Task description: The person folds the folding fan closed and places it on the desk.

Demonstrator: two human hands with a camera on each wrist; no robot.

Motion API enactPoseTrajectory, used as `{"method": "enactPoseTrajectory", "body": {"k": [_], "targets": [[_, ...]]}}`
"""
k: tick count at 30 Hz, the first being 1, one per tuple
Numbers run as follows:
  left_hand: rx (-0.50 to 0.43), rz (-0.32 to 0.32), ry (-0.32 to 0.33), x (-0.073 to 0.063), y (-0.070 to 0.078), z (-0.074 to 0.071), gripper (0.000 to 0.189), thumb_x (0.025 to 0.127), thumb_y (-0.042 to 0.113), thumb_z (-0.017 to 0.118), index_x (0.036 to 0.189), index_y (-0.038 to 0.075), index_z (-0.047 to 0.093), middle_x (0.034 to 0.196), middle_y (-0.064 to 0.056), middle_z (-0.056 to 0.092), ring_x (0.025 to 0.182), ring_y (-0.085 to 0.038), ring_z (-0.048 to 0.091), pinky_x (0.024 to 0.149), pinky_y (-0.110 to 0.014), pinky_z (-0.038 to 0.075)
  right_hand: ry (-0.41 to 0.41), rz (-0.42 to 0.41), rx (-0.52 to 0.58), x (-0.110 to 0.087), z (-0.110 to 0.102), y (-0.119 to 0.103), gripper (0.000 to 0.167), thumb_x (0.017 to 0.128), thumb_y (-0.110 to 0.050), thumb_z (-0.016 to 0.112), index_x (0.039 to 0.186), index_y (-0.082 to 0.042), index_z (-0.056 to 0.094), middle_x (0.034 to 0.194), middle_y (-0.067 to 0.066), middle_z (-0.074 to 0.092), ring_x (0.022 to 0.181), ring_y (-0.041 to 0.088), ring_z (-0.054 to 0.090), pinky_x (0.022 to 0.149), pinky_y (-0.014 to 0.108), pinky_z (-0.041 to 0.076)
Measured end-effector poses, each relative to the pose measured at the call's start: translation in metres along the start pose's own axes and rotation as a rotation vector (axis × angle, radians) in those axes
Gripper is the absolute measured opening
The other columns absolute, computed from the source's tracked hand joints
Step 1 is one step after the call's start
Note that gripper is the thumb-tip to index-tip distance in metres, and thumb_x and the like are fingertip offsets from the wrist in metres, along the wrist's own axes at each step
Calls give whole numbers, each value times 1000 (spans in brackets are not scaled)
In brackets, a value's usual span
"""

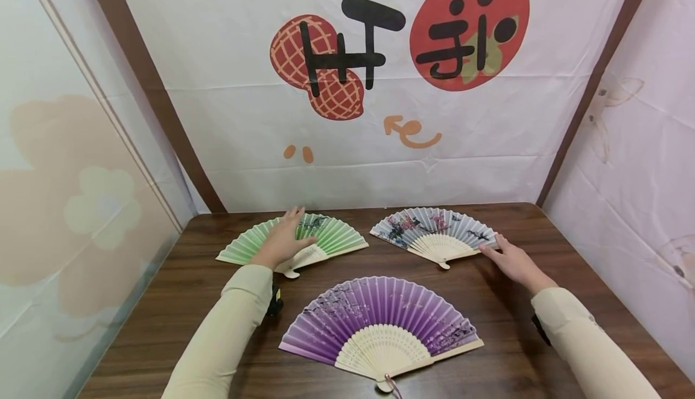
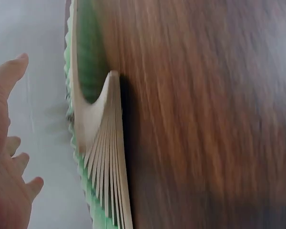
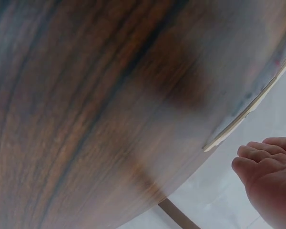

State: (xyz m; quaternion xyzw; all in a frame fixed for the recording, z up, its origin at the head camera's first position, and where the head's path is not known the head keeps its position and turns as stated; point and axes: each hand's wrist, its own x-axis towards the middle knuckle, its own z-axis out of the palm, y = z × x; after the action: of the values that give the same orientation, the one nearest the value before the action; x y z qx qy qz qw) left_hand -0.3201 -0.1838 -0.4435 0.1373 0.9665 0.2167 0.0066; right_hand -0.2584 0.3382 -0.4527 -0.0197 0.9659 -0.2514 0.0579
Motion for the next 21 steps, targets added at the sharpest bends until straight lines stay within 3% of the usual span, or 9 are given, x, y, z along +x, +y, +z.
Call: {"method": "enactPoseTrajectory", "body": {"k": [8, 21], "targets": [[-46, -13, -22, 9, 14, 9, 90, 96, 44, 64, 160, 10, 11, 167, -19, 7, 153, -42, 10, 122, -64, 17, 5, 7, 1, -4, 0, -1, 84, 105, -51, 36, 148, 18, 18, 152, 43, 17, 139, 61, 22, 114, 70, 25], [-171, 25, -21, 23, 38, 28, 92, 94, 39, 67, 159, 5, 12, 167, -19, 11, 152, -41, 15, 125, -58, 17, 23, 40, 61, -13, -3, -14, 75, 105, -46, 40, 144, 17, 34, 148, 40, 32, 138, 59, 29, 112, 69, 31]]}}
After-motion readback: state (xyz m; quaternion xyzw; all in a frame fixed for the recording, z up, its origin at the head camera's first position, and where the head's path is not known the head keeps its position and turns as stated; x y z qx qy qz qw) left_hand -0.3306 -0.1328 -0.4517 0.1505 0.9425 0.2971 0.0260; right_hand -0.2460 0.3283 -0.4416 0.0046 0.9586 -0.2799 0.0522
